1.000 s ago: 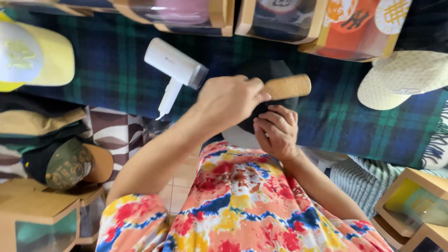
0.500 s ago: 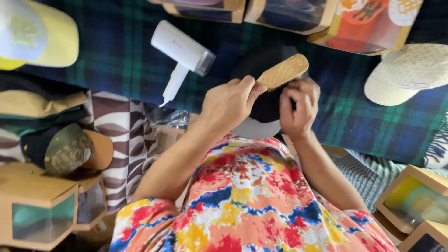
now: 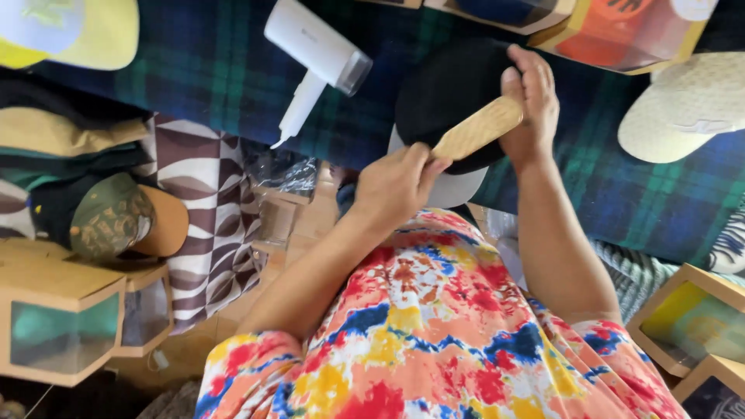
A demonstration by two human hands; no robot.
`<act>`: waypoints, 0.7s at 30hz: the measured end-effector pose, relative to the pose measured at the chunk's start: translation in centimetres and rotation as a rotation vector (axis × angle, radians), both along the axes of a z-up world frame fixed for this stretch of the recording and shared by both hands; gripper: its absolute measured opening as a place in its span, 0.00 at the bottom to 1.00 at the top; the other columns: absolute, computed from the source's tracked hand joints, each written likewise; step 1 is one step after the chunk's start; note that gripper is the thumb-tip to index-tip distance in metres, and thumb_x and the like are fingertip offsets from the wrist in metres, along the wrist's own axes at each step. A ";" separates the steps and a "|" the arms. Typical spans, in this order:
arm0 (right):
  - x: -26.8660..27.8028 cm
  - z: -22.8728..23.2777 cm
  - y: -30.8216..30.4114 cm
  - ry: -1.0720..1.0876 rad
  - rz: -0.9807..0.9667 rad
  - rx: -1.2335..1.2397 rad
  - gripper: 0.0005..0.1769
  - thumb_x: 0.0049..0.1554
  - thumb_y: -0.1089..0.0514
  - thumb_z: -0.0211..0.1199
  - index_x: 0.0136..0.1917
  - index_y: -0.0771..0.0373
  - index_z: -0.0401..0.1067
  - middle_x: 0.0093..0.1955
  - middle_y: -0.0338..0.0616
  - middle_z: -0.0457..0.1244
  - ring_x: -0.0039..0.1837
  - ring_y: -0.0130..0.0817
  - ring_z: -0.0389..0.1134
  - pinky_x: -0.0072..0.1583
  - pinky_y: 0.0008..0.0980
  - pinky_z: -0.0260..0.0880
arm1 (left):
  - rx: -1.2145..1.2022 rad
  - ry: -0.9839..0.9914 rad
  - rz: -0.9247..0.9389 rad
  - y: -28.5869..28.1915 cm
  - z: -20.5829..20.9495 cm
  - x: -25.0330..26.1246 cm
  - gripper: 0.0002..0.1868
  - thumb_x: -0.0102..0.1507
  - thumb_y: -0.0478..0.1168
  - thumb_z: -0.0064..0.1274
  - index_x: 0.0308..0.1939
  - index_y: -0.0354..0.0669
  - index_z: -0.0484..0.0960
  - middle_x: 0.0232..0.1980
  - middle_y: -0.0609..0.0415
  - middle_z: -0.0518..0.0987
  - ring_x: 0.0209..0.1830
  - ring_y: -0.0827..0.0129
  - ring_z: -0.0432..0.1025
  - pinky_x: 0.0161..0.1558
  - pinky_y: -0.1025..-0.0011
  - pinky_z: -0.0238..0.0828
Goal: Cleaning and steaming a baseball cap using a brush and a handheld steamer.
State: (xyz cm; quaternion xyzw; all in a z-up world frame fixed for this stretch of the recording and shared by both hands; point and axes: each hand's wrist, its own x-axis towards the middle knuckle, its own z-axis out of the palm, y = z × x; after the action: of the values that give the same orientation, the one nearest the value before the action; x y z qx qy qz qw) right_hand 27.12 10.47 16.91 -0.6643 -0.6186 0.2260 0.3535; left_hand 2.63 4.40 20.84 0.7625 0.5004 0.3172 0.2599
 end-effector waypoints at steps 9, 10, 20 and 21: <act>-0.1 0.5 0.0 0.026 -0.006 0.038 0.23 0.71 0.50 0.50 0.71 0.64 0.70 0.71 0.53 0.64 0.73 0.47 0.63 0.72 0.43 0.60 | -0.804 0.079 0.322 -1.7 -10.3 -5.1 0.27 0.73 0.60 0.24 0.44 0.41 0.70 0.41 0.31 0.81 0.42 0.24 0.71 0.40 0.38 0.61; -0.4 0.3 0.1 0.028 -0.012 0.038 0.22 0.71 0.51 0.51 0.71 0.65 0.70 0.71 0.53 0.64 0.73 0.46 0.63 0.72 0.42 0.59 | -0.729 0.025 0.368 -2.3 -9.1 -4.8 0.26 0.72 0.60 0.24 0.43 0.44 0.68 0.38 0.31 0.81 0.41 0.23 0.70 0.39 0.38 0.58; -0.6 1.6 0.0 0.046 -0.067 -0.007 0.22 0.70 0.51 0.50 0.71 0.63 0.69 0.71 0.50 0.64 0.73 0.44 0.64 0.71 0.40 0.63 | -0.791 0.032 0.384 -2.5 -8.7 -4.5 0.26 0.72 0.59 0.25 0.48 0.43 0.69 0.43 0.31 0.82 0.41 0.27 0.73 0.38 0.37 0.62; -0.8 1.6 0.1 0.051 -0.069 -0.001 0.22 0.70 0.51 0.50 0.71 0.63 0.69 0.71 0.50 0.64 0.73 0.44 0.64 0.71 0.40 0.63 | -0.784 0.036 0.384 -2.7 -6.9 -4.4 0.26 0.72 0.59 0.25 0.48 0.43 0.69 0.43 0.31 0.82 0.41 0.27 0.73 0.38 0.37 0.62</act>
State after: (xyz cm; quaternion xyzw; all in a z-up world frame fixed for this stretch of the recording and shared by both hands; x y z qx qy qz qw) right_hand 26.37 10.52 18.50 -0.6797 -0.5858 0.2308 0.3763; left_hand -1.75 1.73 13.93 0.5048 0.7200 0.1323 0.4574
